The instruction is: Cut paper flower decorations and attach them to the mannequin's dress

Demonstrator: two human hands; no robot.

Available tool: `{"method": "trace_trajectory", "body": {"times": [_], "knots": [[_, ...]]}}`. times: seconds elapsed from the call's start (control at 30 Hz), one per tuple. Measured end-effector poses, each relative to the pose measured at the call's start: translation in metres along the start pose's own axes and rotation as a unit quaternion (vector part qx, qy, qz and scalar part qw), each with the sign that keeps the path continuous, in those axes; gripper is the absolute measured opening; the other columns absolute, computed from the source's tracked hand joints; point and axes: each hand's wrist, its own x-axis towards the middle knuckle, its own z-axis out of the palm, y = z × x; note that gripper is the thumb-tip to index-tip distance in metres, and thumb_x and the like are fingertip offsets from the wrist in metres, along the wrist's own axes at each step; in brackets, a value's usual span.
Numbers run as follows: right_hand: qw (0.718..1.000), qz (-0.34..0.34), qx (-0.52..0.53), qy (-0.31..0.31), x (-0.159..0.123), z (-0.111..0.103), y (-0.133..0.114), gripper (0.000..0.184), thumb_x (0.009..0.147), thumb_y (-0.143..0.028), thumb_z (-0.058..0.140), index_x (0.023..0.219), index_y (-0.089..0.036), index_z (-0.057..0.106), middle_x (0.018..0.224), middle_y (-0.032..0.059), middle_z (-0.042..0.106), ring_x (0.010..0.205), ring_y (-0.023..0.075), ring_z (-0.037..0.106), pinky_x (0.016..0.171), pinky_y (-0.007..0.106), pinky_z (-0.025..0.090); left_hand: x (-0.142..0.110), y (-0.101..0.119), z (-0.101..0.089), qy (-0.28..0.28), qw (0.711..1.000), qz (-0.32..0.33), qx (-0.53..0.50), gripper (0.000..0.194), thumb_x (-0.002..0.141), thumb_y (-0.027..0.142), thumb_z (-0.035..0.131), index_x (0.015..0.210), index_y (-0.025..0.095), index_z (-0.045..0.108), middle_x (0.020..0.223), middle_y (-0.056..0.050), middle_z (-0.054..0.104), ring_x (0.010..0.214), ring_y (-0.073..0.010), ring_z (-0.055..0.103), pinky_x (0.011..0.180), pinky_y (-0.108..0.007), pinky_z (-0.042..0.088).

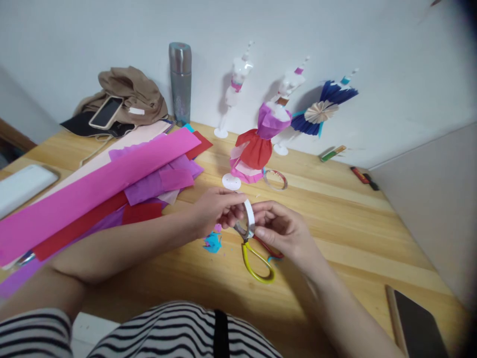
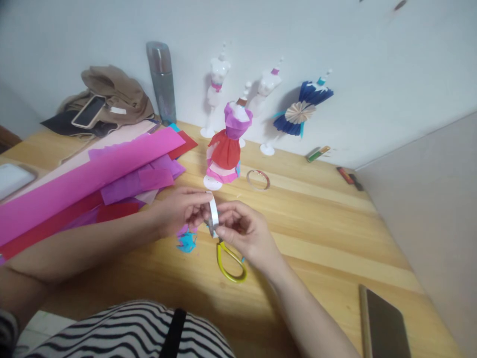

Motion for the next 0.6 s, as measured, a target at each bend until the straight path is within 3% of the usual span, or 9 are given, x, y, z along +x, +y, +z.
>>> {"method": "trace_trajectory", "body": {"times": [0.17, 0.33, 0.47, 0.6], "knots": [[0.991, 0.077, 0.110, -0.021, 0.001, 0.001, 0.000, 0.034, 0.077, -0.049, 0.083, 0.093, -0.021, 0.070, 0.079, 0.0033, 0.074, 0.072, 0.0166, 0.069, 0.069, 0.029, 0.055, 0.004, -0.003, 0.000, 0.006, 0.998, -0.055, -0.041, 0.033, 0.094, 0.025, 0.051, 0.065, 0.012, 0.059, 0.055, 0.001, 0.052, 0.042, -0.0047, 0.041, 0.042, -0.021, 0.024], [0.970, 0.169, 0.173, -0.019, 0.002, 0.008, 0.000, 0.036, 0.073, -0.051, 0.085, 0.085, -0.019, 0.071, 0.066, 0.0004, 0.068, 0.054, 0.0126, 0.063, 0.056, 0.026, 0.053, 0.008, -0.009, -0.002, 0.014, 0.998, -0.037, 0.052, 0.037, 0.091, 0.034, 0.059, 0.059, 0.016, 0.053, 0.046, 0.004, 0.047, 0.037, -0.0059, 0.038, 0.041, -0.022, 0.023], [0.970, 0.170, 0.174, 0.004, 0.003, 0.008, -0.001, 0.038, 0.069, -0.050, 0.088, 0.078, -0.017, 0.071, 0.061, -0.0005, 0.064, 0.048, 0.0102, 0.058, 0.051, 0.023, 0.050, 0.005, -0.008, -0.002, 0.023, 0.975, 0.071, 0.211, 0.032, 0.087, 0.027, 0.059, 0.057, 0.018, 0.050, 0.045, 0.006, 0.044, 0.042, -0.0067, 0.039, 0.045, -0.021, 0.029], [0.971, 0.170, 0.164, 0.027, 0.005, 0.008, 0.002, 0.040, 0.065, -0.050, 0.090, 0.075, -0.018, 0.069, 0.060, 0.0001, 0.065, 0.051, 0.0112, 0.061, 0.049, 0.020, 0.048, -0.009, -0.004, 0.002, 0.054, 0.900, 0.240, 0.359, 0.015, 0.082, 0.018, 0.059, 0.067, 0.017, 0.055, 0.058, 0.004, 0.051, 0.055, -0.0086, 0.043, 0.052, -0.022, 0.030]]}}
